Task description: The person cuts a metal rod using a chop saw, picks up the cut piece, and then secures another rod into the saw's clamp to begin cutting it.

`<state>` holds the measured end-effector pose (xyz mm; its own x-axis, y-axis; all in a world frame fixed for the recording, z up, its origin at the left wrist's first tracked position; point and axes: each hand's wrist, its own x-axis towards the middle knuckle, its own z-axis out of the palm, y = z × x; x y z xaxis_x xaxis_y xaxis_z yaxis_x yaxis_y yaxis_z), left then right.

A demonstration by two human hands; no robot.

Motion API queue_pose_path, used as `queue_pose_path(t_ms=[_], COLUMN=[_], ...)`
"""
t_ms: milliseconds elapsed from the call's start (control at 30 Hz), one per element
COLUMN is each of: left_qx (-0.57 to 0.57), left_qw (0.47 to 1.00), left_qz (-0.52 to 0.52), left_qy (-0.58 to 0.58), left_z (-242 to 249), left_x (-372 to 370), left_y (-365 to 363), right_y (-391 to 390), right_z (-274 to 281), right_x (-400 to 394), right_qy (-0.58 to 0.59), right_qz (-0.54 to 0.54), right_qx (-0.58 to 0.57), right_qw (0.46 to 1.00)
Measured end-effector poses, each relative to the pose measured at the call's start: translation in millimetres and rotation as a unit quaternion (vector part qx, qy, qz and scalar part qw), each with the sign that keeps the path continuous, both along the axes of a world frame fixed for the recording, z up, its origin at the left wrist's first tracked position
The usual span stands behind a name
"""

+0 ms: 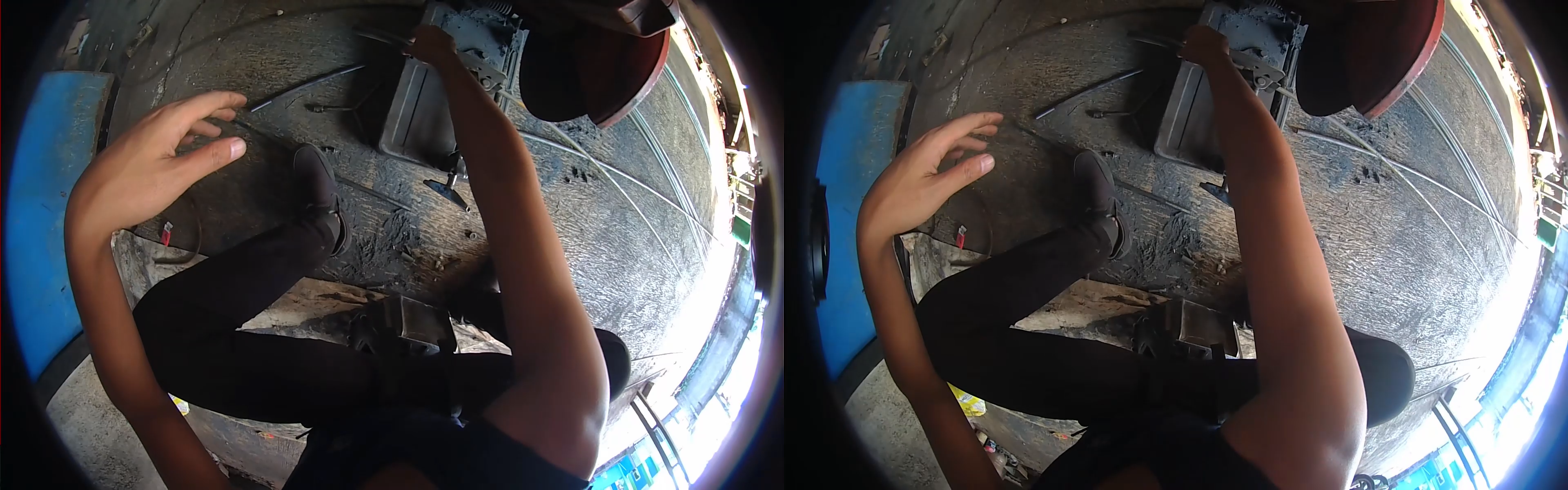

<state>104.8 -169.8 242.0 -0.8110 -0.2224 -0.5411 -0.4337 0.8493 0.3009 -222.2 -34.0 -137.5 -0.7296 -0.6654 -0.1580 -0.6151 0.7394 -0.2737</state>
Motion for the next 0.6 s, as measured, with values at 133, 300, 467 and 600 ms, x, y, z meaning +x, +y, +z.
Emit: queue_pose_path(t_ms=[133,300,467,600], left_qx=[-0.001,0.01,0.002,0.01], left_qw=[1.0,1.0,1.0,1.0], left_qz=[-0.002,-0.003,0.002,-0.002], left_qy=[-0.002,0.001,-0.004,-0.001], left_z=[-1.9,-2.6,-0.6,-1.4], left_x=[-0.2,-1.1,-2.0,-2.4], left_y=[-1.3,-1.8,0.8,-0.6], right_y=[-1.1,-1.5,-0.3,-1.0], right_z=[-2.0,1.1,5.5,4.0], right_x=[-0.3,1.2,4.6,2.3], right_qy=[-0.001,-0.006,-0.003,-0.004], right_qz=[-0.011,-0.015,-0.015,-0.009], right_qx=[-0.001,0.002,-0.007,-0.011], right_qw=[1.0,1.0,1.0,1.0])
